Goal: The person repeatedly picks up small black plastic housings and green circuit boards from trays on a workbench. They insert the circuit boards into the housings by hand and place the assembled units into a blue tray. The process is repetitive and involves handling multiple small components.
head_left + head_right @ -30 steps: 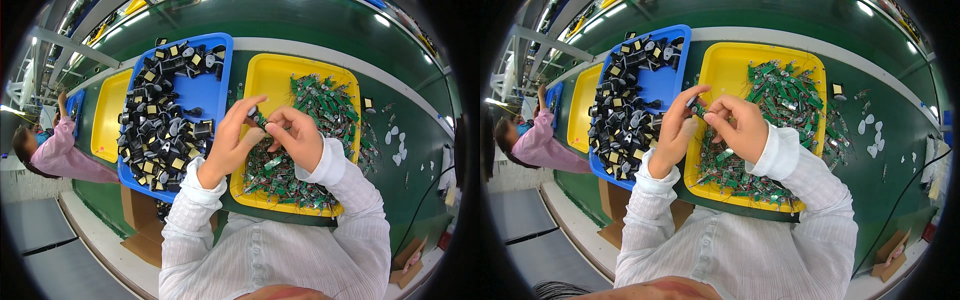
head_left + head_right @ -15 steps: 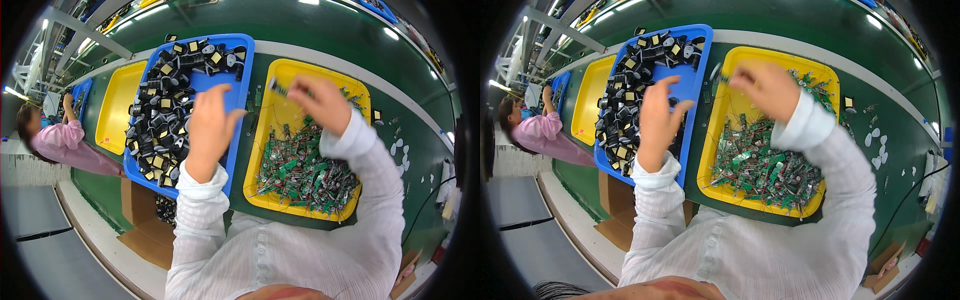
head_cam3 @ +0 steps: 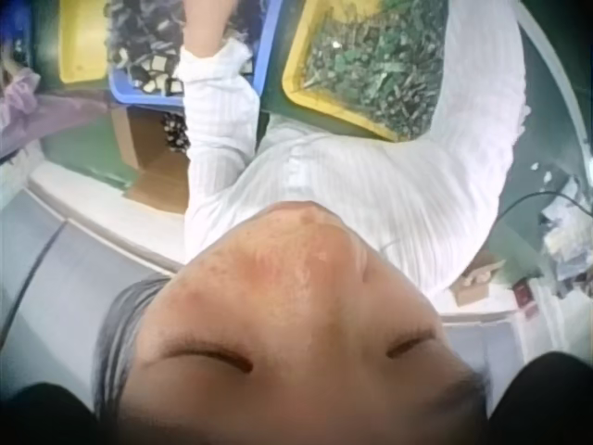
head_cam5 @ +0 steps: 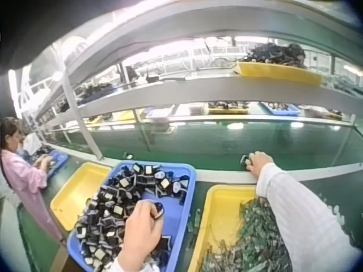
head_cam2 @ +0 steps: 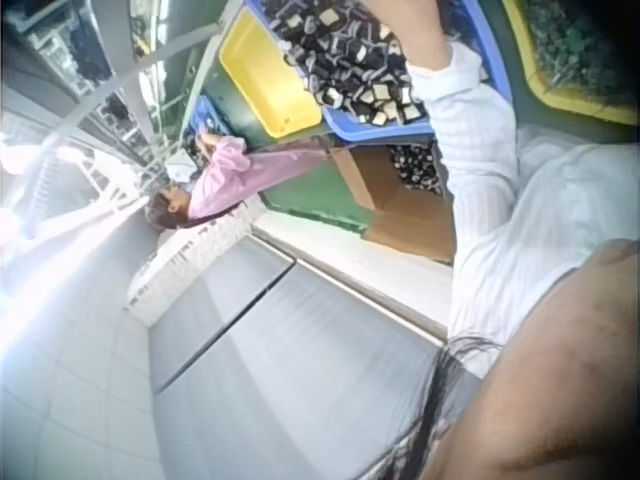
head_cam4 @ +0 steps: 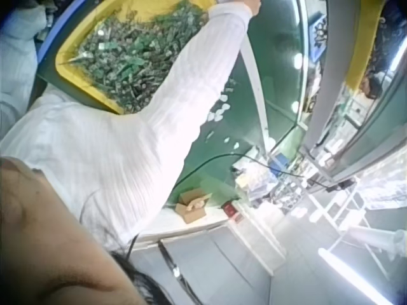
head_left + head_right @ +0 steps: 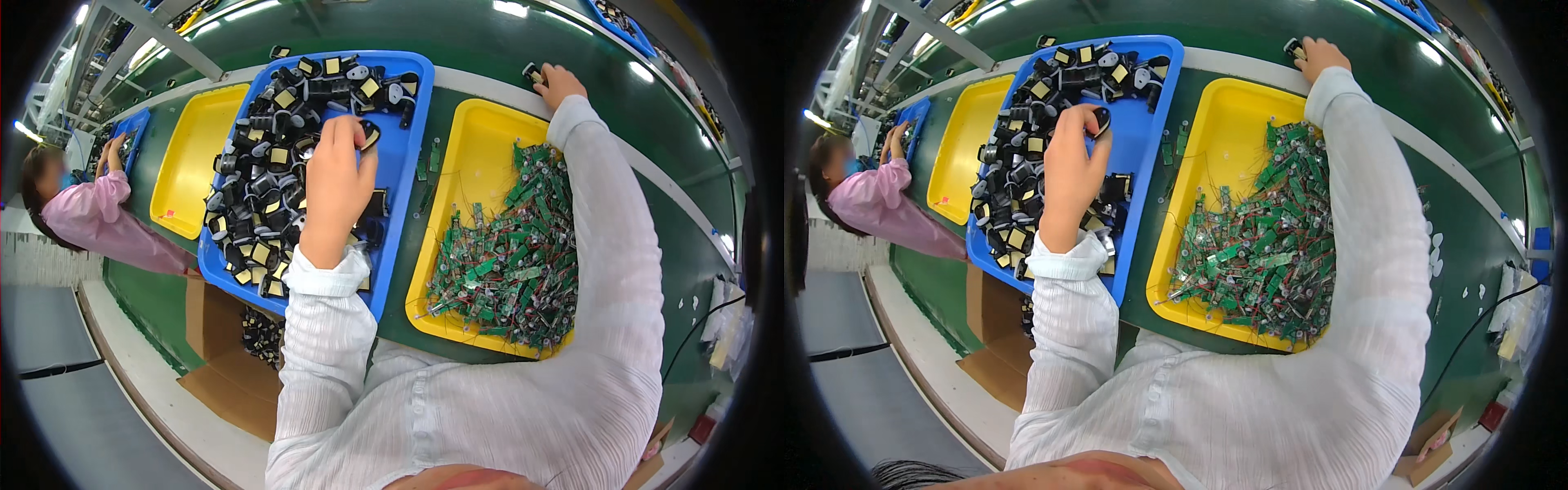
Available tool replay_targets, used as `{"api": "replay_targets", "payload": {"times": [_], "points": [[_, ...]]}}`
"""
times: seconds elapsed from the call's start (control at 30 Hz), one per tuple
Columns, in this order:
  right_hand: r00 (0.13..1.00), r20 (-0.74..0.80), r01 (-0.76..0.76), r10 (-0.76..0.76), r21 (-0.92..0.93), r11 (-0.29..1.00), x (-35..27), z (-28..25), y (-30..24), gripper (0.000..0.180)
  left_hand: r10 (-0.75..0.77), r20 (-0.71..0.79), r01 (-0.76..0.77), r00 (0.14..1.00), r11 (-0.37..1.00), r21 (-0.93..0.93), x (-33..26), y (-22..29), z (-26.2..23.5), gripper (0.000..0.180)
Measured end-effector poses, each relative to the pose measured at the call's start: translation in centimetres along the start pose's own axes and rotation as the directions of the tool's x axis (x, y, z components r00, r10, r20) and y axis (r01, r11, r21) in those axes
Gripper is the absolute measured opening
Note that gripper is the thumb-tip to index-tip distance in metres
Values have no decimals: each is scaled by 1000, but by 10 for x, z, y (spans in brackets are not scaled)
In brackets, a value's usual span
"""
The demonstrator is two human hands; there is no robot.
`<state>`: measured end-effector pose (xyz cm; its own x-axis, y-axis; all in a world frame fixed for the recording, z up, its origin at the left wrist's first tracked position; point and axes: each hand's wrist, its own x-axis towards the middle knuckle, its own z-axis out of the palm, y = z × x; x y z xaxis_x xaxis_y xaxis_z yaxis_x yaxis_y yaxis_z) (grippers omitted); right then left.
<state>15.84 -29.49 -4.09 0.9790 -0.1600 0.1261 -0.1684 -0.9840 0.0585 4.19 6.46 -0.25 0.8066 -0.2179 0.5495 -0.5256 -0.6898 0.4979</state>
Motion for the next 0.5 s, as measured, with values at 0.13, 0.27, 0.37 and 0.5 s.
{"api": "replay_targets", "payload": {"times": [0.13, 0.27, 0.37, 0.5], "points": [[898, -266, 396, -349, 148, 906, -32, -31, -9, 23, 14, -21, -17, 1000, 993, -114, 2, 12, 4, 24], [687, -251, 707, -682, 447, 548, -115, -58, -50, 23, -71, 5, 71, 997, 979, -191, -2, 26, -2, 18], [637, 32, 639, -770, 537, 551, -165, -77, -63, 26, 37, 12, -35, 999, 984, -174, -3, 33, -1, 20], [651, 138, 606, -746, 497, 621, -176, -66, -57, 25, 90, 101, -79, 991, 991, -110, -6, 42, -2, 24]]}}
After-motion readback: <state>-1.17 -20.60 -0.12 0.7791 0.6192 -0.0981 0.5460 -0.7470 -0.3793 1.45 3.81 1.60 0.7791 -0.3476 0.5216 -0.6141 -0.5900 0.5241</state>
